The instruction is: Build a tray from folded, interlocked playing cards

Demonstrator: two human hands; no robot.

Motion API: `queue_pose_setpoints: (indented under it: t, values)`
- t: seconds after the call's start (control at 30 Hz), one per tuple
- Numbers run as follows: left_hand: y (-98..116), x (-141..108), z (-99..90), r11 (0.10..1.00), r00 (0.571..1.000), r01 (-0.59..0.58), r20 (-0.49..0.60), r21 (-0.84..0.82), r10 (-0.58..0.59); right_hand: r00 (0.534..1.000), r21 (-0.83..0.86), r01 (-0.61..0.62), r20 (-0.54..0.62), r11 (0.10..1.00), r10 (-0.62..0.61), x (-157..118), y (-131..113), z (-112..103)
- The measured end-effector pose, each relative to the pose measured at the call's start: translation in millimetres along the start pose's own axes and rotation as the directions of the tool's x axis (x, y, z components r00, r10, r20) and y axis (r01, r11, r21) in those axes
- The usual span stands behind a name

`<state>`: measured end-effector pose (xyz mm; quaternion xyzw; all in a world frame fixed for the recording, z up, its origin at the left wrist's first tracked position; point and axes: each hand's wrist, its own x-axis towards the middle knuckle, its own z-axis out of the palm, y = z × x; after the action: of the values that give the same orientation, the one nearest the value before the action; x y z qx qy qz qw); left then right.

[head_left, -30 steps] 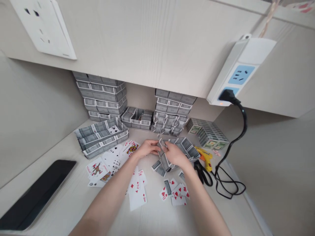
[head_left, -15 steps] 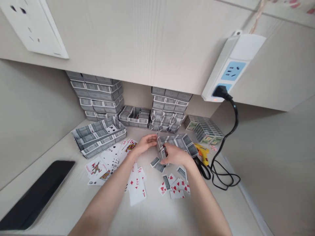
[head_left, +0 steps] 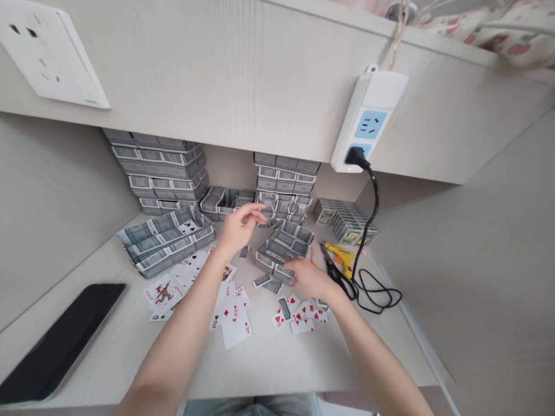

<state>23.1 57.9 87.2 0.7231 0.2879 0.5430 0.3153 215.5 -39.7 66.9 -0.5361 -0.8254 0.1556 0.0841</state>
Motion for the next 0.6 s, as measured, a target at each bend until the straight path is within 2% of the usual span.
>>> queue_pose_setpoints:
  t: [0.07, 0.1, 0.17, 0.23, 0.3, 0.4, 0.6]
  values:
    - [22.5, -3.8, -6.4, 0.99, 0.988, -0.045, 0.149, 0.131, 0.025, 0.996, 0.047, 0.007, -0.09, 0.999, -0.003, -6.2, 7.2, -0.1]
    - [29.4, -8.1, -8.2, 0.979, 0.965, -0.076, 0.26, 0.188, 0.025, 0.991, 0.078, 0.007, -0.133, 0.997, 0.003, -8.6, 10.6, 1.3]
    - [33.4, -19.9, -7.9, 0.95, 0.886, -0.155, 0.463, 0.27, 0.013, 0.976, 0.145, 0.01, -0.217, 0.989, 0.022, -12.0, 16.7, 7.9]
    - [26.2, -33.6, -2.9, 0.915, 0.835, -0.201, 0.549, 0.349, -0.026, 0.955, 0.209, 0.033, -0.296, 0.977, 0.031, -14.3, 21.3, 18.6]
    - [13.9, -46.2, 4.7, 0.888, 0.819, -0.21, 0.57, 0.408, -0.068, 0.924, 0.261, 0.081, -0.38, 0.962, 0.025, -16.0, 24.6, 30.6]
    - [-0.2, -59.6, 14.8, 0.876, 0.845, -0.207, 0.532, 0.436, -0.065, 0.884, 0.307, 0.144, -0.467, 0.941, 0.017, -18.5, 27.9, 43.8]
    - [-6.2, -79.0, 18.9, 0.898, 0.867, -0.212, 0.498, 0.386, -0.009, 0.855, 0.412, 0.199, -0.517, 0.889, 0.048, -21.1, 31.5, 49.2]
